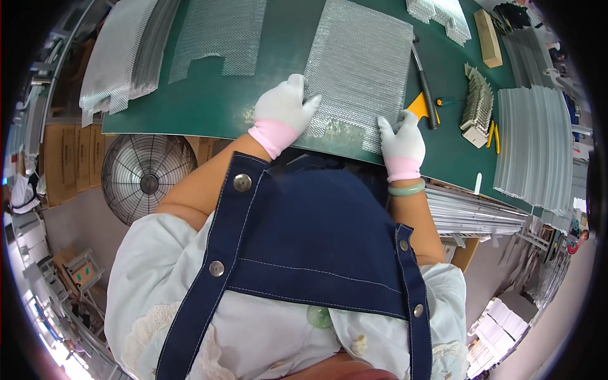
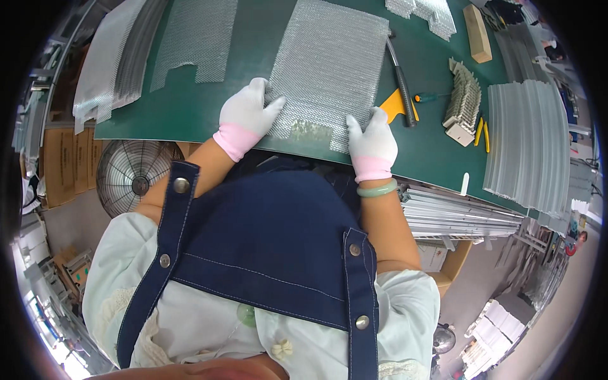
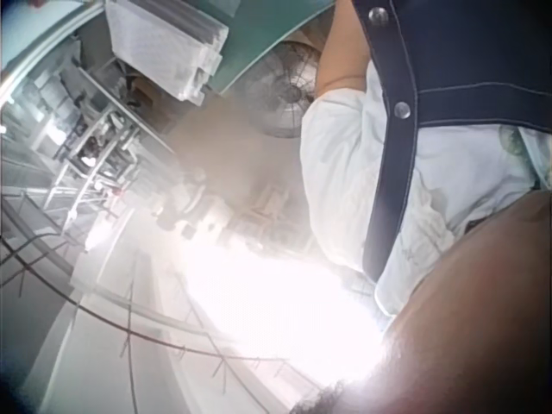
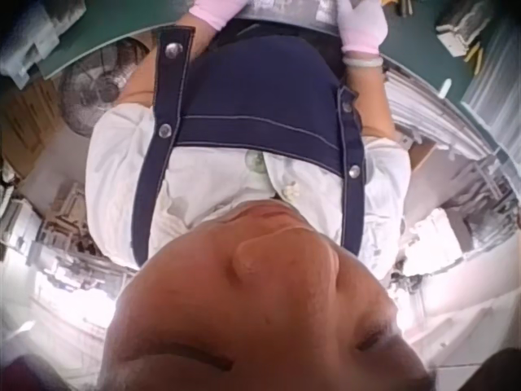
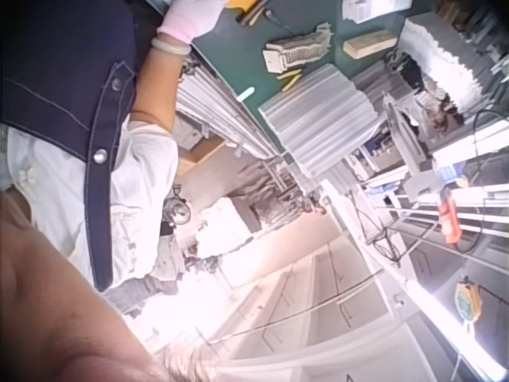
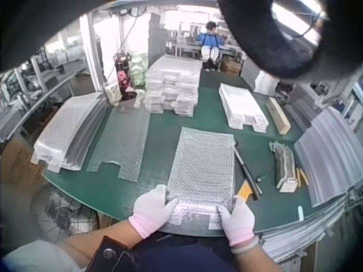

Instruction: The person assembles air filters by placing a mesh sheet onto a workbench, inserting a plastic connector, and fitting two white plastic strips along the edges. They then use a handheld stapler to secure the strips to the mesh, completing the assembly of one unit before repeating the process with a new set of materials.

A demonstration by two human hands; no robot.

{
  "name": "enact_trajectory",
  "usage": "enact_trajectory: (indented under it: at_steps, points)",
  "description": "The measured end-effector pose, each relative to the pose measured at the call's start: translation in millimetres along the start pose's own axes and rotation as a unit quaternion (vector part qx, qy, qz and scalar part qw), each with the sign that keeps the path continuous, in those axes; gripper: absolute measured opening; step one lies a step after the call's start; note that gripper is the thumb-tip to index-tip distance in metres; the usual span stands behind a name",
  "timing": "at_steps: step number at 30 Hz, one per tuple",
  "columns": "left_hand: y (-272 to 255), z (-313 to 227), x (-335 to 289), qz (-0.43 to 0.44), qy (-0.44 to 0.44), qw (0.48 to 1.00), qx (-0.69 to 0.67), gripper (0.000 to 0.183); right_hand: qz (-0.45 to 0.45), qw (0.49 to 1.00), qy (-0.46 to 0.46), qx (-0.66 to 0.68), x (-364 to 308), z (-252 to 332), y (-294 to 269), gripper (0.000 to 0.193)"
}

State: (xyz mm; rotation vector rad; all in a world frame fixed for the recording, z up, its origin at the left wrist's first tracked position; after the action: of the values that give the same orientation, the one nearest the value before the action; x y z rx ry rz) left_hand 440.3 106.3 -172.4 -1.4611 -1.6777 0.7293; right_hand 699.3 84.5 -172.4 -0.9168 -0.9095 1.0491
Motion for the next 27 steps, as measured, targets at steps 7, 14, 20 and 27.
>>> enact_trajectory:
  at_steps: [7,14,20,27]
  points:
    - [-12.4,6.6,-5.1,0.005,-0.028,1.000,-0.010,0.042,0.012,0.999,-0.019,0.024,-0.6,10.1,6.3,0.059]
    - [-14.0,18.5,-9.4,0.006,-0.051,0.999,0.006,0.042,0.051,0.999,-0.011,0.011,3.4,20.6,10.0,0.056]
    - [-16.7,15.8,-10.3,-0.027,-0.024,0.999,0.000,0.040,-0.032,0.998,-0.043,0.038,-6.8,17.5,2.2,0.056]
    - [-14.7,16.0,-9.9,-0.002,-0.036,0.999,0.003,0.039,0.033,0.999,-0.020,-0.003,1.6,15.4,10.5,0.058]
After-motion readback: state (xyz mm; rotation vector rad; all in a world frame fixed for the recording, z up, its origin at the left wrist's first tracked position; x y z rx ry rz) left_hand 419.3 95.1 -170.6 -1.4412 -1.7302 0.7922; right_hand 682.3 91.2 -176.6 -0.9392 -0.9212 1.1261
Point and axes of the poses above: each hand's wrist, its own x-axis towards the middle knuckle, its own y-axis out of the palm, z = x × y, the point moved 10 cm from there along x, towards the middle knuckle, and after that the axes turned 7 degrees about -z, right-handed, at the moved point
